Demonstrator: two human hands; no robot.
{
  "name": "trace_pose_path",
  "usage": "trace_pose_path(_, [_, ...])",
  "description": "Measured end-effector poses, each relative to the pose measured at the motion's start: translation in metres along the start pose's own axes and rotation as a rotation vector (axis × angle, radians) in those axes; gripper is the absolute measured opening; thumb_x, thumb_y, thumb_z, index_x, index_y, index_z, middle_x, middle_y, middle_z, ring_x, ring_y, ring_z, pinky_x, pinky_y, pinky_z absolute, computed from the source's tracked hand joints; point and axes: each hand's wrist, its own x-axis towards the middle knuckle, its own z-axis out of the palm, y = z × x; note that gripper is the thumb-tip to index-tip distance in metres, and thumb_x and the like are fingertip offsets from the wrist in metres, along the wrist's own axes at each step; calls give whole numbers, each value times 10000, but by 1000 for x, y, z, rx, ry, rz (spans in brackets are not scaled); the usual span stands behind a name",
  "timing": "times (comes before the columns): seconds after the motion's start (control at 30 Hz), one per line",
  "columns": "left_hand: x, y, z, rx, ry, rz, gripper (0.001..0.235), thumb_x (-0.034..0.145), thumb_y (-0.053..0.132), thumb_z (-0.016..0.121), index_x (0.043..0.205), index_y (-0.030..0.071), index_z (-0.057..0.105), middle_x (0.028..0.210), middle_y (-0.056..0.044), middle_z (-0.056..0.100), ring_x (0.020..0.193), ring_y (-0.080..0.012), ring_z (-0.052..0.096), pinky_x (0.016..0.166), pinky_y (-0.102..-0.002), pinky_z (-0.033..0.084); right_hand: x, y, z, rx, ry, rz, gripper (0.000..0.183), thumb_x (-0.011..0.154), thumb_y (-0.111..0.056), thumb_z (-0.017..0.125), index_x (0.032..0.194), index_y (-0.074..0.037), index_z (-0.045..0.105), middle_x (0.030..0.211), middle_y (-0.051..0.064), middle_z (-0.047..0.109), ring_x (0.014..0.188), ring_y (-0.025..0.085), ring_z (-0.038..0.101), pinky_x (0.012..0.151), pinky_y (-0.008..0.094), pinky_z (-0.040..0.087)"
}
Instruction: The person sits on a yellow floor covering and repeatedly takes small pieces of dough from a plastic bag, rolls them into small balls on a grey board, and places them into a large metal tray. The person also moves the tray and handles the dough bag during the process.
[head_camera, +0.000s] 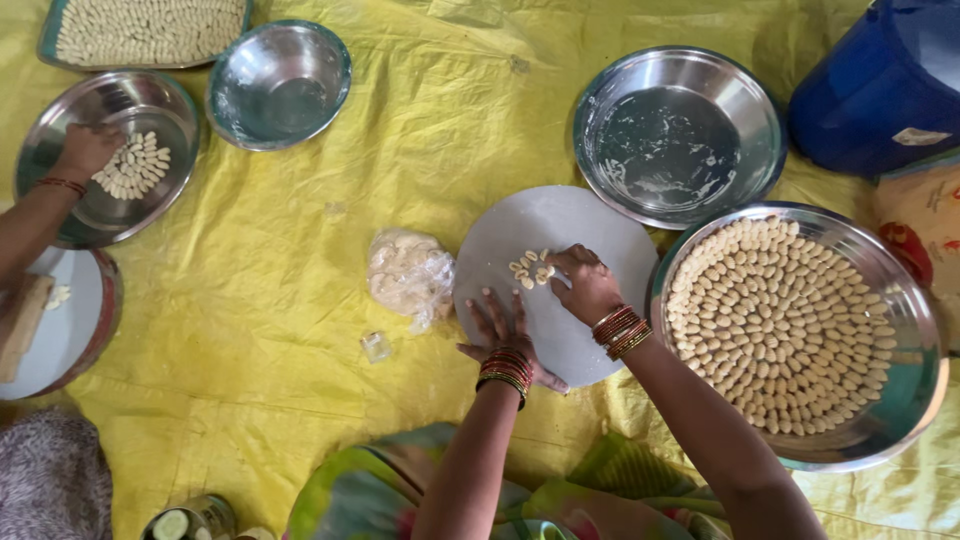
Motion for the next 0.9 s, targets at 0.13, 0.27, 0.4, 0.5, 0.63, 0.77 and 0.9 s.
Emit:
trace_pose_path(0.13, [-1, -1, -1, 12, -18, -8, 1744, 415, 730, 924, 1538, 336, -350, 1604, -176, -429, 1474, -491, -327, 1081, -843, 160, 1, -1, 3, -32, -68, 49, 317, 806, -203, 746, 1115, -142, 709, 1169, 92, 665, 1129, 281, 631, 989, 438, 525])
trace_pose_path(0.27, [-3, 1, 1, -8, -4, -1, 1749, 415, 719, 932, 1538, 333, -352, 1604, -164, -434, 1476, -478, -330, 1083, -838, 156, 1, 2, 3, -36, -28, 17, 321, 785, -167, 741, 1101, -118, 709, 1134, 111, 666, 1089, 312, 631, 963, 452, 525])
trace_pose_path(0.4, [-4, 1, -1, 2, -2, 1, 1747, 431, 732, 923, 1535, 314, -364, 1599, -178, -434, 1472, -489, -337, 1076, -843, 158, 1, -1, 1, -43, -22, -29, 273, 766, -163, 765, 1027, -103, 714, 1096, 127, 665, 1082, 321, 627, 952, 453, 524])
trace_pose_path(0.5, [-5, 1, -3, 18, -23, 1, 1745, 429, 740, 916, 1535, 314, -366, 1600, -176, -430, 1474, -490, -329, 1077, -842, 173, 1, -3, -2, -27, -54, 52, 225, 760, -174, 778, 963, -102, 714, 1040, 109, 675, 1021, 294, 656, 936, 431, 541])
trace_pose_path(0.63, [-3, 0, -3, 14, -29, -3, 1757, 418, 744, 919, 1525, 324, -378, 1596, -159, -455, 1476, -467, -340, 1095, -817, 176, -4, 3, -2, 44, -48, 83, 257, 760, -177, 803, 983, -95, 707, 996, 96, 688, 873, 224, 719, 835, 380, 586])
trace_pose_path(0.77, [-3, -2, -3, 7, -25, 0, 1762, 409, 746, 920, 1534, 322, -367, 1594, -159, -454, 1482, -458, -335, 1103, -805, 180, -13, 28, -11, -17, 42, 151, 183, 839, -201, 801, 1000, -136, 743, 1004, 57, 741, 812, 152, 726, 710, 281, 625])
trace_pose_path(0.9, [-3, -2, -3, -36, -12, 6, 1764, 402, 724, 932, 1539, 334, -359, 1589, -139, -456, 1481, -442, -349, 1107, -810, 160, -34, 89, -42, -45, 262, 239, 143, 869, -203, 842, 959, -115, 774, 973, 73, 766, 786, 153, 729, 676, 278, 612])
